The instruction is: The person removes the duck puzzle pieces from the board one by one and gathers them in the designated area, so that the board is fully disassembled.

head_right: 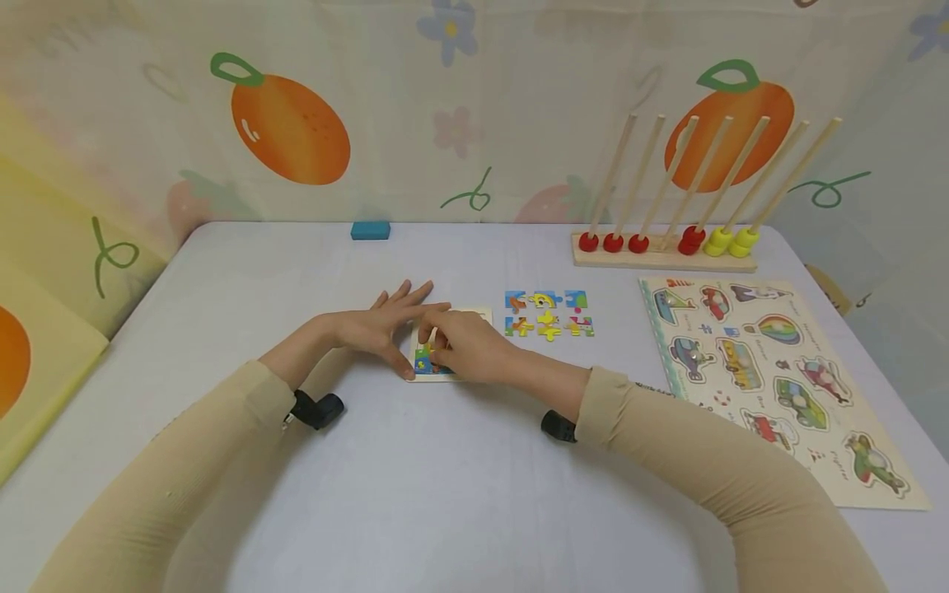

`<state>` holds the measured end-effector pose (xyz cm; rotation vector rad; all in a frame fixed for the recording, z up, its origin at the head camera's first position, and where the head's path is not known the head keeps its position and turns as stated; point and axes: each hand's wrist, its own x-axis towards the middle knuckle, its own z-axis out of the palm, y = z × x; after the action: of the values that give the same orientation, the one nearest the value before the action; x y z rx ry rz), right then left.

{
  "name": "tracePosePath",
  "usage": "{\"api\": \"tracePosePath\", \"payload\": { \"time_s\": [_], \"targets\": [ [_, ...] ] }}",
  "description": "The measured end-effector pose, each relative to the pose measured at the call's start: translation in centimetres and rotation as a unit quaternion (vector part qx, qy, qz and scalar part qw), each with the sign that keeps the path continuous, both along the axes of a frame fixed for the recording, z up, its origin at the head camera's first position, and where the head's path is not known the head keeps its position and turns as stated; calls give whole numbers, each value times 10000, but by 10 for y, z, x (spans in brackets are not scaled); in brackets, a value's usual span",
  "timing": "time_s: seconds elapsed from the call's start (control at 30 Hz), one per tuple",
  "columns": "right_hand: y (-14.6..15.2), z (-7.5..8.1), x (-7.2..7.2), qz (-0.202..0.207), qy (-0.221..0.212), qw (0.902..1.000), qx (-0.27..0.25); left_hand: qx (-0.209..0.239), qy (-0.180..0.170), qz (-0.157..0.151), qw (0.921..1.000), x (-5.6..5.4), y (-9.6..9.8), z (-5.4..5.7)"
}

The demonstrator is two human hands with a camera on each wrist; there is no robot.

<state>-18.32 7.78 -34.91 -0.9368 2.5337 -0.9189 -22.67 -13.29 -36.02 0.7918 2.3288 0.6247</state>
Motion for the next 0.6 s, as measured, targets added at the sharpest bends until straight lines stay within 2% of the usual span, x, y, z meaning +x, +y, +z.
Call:
{"api": "tracePosePath", "payload": {
  "time_s": [0.2, 0.6],
  "targets": [
    [1, 1, -1, -137, -393, 9988, -248, 9, 5, -26, 10000, -1, 0, 0],
    [1, 4, -3, -365, -639, 9968, -307, -33, 24, -24, 10000, -1, 0, 0]
  ]
}}
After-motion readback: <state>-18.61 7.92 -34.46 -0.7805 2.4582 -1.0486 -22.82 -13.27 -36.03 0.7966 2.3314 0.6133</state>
